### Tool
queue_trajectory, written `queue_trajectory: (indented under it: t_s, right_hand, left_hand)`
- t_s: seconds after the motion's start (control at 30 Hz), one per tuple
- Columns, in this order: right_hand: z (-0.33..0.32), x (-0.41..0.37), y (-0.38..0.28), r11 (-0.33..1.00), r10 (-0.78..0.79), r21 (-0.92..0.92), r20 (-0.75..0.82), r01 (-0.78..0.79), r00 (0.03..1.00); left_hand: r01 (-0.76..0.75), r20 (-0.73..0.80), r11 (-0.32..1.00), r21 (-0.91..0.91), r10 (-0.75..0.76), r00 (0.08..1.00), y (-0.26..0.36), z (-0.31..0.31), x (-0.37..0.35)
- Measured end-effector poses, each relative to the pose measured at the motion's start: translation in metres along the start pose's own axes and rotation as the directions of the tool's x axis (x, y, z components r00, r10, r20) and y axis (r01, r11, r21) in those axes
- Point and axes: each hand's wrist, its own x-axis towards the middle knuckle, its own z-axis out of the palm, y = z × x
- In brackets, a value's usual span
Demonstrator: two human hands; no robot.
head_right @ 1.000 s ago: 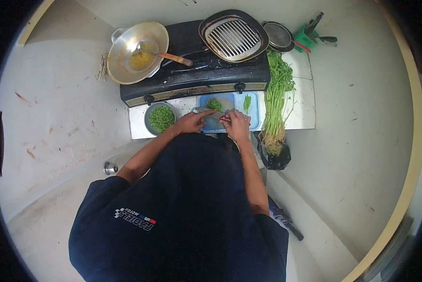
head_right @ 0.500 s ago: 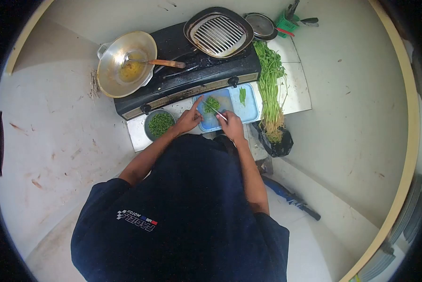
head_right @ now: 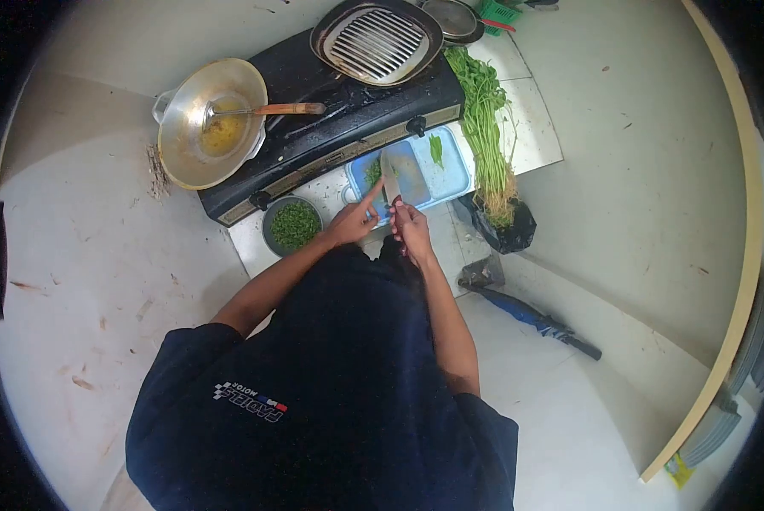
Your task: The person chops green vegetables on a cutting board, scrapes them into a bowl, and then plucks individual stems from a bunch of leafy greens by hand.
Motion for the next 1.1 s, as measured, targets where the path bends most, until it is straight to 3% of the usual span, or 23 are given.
queue_trajectory:
  t_s: [0.13, 0.23, 0.33, 0.47, 0.7, 0.9, 1.1]
  right_hand:
    - [0.003, -0.004, 0.008, 0.999, 0.048, -0.013, -0.045, -0.049, 0.998]
    - [0.004, -0.005, 0.013, 0.997, 0.067, -0.028, -0.051, -0.068, 0.996]
    - [0.005, -0.002, 0.01, 0.997, 0.058, -0.042, -0.037, -0.06, 0.998]
    - [0.0, -0.003, 0.002, 0.998, 0.056, -0.034, -0.008, -0.056, 0.998]
    - [-0.034, 0.001, 0.0, 0.997, 0.076, 0.006, 0.006, -0.076, 0.997]
    - [-0.087, -0.004, -0.018, 0.997, 0.048, -0.056, -0.07, -0.052, 0.996]
    - [-0.141, -0.006, -0.027, 0.999, -0.053, -0.01, -0.18, 0.052, 0.982]
  left_hand:
    - [0.017, -0.142, 0.996, -0.083, -0.029, 0.989, -0.017, 0.003, 0.006]
    - [0.055, -0.058, 0.996, -0.066, -0.059, 0.997, -0.007, -0.007, 0.008]
    - [-0.074, 0.045, 0.996, 0.042, 0.072, 0.996, -0.001, -0.009, 0.009]
    - [0.022, 0.026, 0.994, 0.107, -0.025, 0.999, -0.009, 0.003, 0.012]
    - [0.041, -0.218, 0.998, 0.044, -0.03, 0.975, -0.02, 0.012, 0.016]
    - [-0.012, -0.283, 0.996, 0.088, 0.037, 0.958, 0.003, 0.012, 0.048]
    - [-0.179, -0.11, 0.939, 0.293, 0.219, 0.969, 0.034, 0.016, 0.122]
